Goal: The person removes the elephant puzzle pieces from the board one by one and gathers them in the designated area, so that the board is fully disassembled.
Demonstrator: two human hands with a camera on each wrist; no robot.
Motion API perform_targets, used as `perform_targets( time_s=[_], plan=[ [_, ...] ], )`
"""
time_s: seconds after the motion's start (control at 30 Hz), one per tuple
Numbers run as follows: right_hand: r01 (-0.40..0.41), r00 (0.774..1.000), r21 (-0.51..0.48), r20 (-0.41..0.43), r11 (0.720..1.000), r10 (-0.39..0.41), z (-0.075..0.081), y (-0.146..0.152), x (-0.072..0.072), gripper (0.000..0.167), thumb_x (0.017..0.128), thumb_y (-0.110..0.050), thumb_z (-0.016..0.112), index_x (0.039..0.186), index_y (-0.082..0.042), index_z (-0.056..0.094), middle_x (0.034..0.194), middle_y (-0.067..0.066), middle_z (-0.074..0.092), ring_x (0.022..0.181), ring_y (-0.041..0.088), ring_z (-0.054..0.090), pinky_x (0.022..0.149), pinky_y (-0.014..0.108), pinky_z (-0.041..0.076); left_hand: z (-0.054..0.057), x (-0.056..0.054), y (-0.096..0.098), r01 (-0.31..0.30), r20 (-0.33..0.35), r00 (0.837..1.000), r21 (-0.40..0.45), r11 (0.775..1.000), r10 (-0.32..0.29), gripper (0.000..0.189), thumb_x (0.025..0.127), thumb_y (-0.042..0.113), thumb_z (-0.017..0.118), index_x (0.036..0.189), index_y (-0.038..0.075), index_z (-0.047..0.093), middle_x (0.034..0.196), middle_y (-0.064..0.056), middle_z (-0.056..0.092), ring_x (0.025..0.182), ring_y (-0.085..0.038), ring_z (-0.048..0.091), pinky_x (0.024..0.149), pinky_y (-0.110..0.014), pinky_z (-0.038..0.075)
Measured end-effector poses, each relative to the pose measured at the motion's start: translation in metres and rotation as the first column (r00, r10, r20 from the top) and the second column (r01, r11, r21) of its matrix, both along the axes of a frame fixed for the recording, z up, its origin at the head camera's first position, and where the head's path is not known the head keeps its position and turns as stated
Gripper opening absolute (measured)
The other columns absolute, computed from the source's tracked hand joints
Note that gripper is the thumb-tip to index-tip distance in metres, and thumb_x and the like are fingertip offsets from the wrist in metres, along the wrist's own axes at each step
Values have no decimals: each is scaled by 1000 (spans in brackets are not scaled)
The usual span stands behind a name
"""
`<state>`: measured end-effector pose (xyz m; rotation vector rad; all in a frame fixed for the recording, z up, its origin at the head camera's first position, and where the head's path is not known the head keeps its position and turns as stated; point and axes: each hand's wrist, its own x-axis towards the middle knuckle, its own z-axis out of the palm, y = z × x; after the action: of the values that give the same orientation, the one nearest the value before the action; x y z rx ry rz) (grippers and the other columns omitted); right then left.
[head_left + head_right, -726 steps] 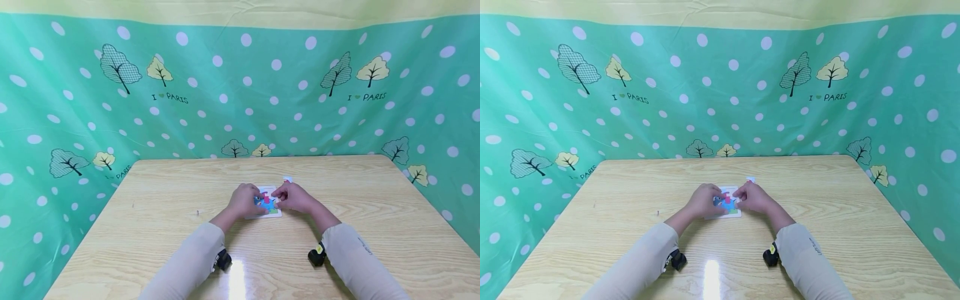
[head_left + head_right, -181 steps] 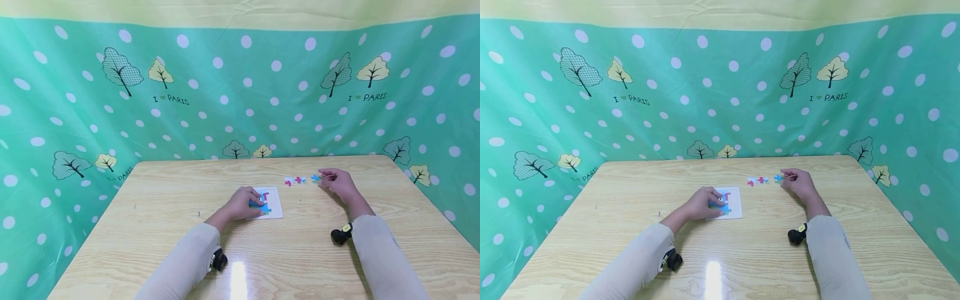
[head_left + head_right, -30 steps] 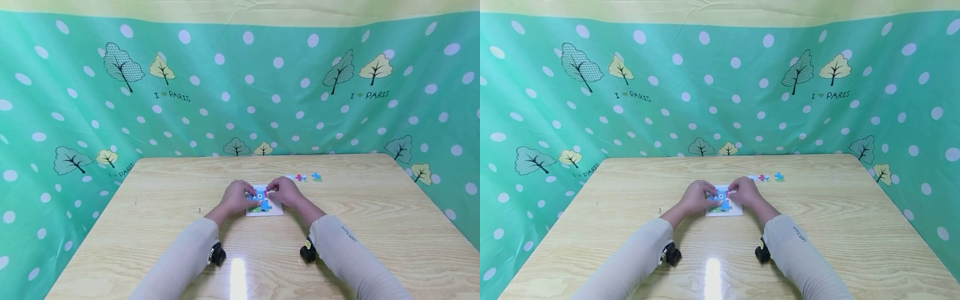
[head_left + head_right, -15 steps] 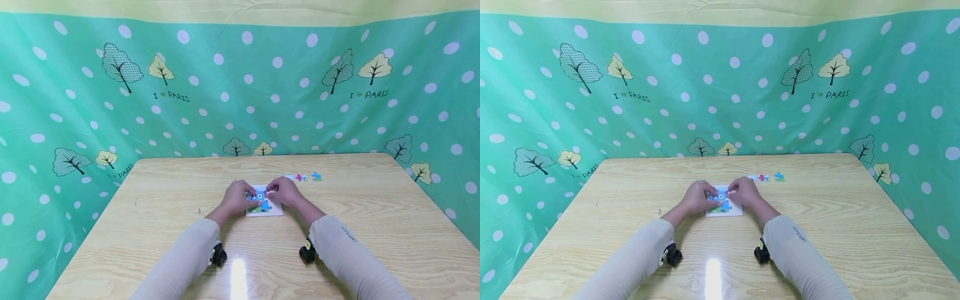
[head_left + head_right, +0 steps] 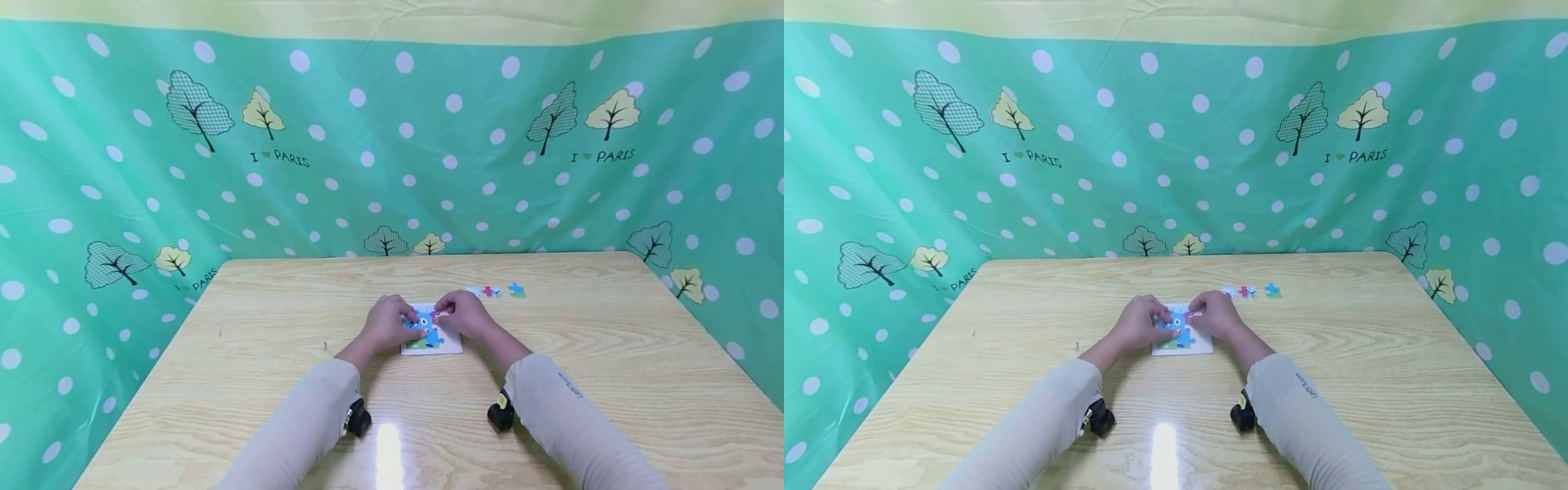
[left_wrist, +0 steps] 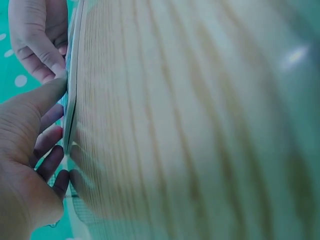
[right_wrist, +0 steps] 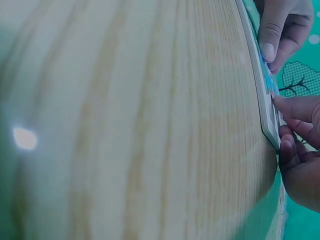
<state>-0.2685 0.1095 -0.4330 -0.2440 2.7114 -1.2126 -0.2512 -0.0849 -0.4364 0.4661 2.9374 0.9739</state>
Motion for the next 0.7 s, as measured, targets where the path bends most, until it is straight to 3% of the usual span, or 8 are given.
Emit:
perform_targets(
  time_s=[0.3, 0.53, 0.7],
  plan=[
    [7, 1000, -57, 2, 998, -7, 0, -1, 0, 22, 84, -2, 73, 106, -4, 68, 95, 5, 63, 88, 20, 55, 79, 30, 48, -1, -1, 0, 8, -6, 1000, -3, 1000, -8, 24, 72, 35, 87, 78, 17, 72, 90, 6, 60, 97, -19, 54, 108, -40, 34],
    [-3, 1000, -56, 25, 998, 4, 2, -1, -2, 24, 83, 0, 74, 106, -5, 69, 95, 6, 62, 89, 21, 54, 79, 30, 48, 0, 0, 0, 2, -2, 1000, -10, 1000, -2, 24, 72, 36, 87, 76, 18, 71, 91, 6, 60, 95, -18, 52, 92, -37, 44],
    [24, 999, -84, 44, 996, -21, 3, -1, -1, 25, 81, 6, 73, 104, -3, 67, 94, 8, 62, 88, 21, 56, 78, 29, 51, 0, 0, 0, -2, 1, 1000, -8, 1000, 2, 24, 72, 36, 88, 76, 18, 72, 93, 6, 61, 95, -18, 52, 93, -36, 43]
  ],
)
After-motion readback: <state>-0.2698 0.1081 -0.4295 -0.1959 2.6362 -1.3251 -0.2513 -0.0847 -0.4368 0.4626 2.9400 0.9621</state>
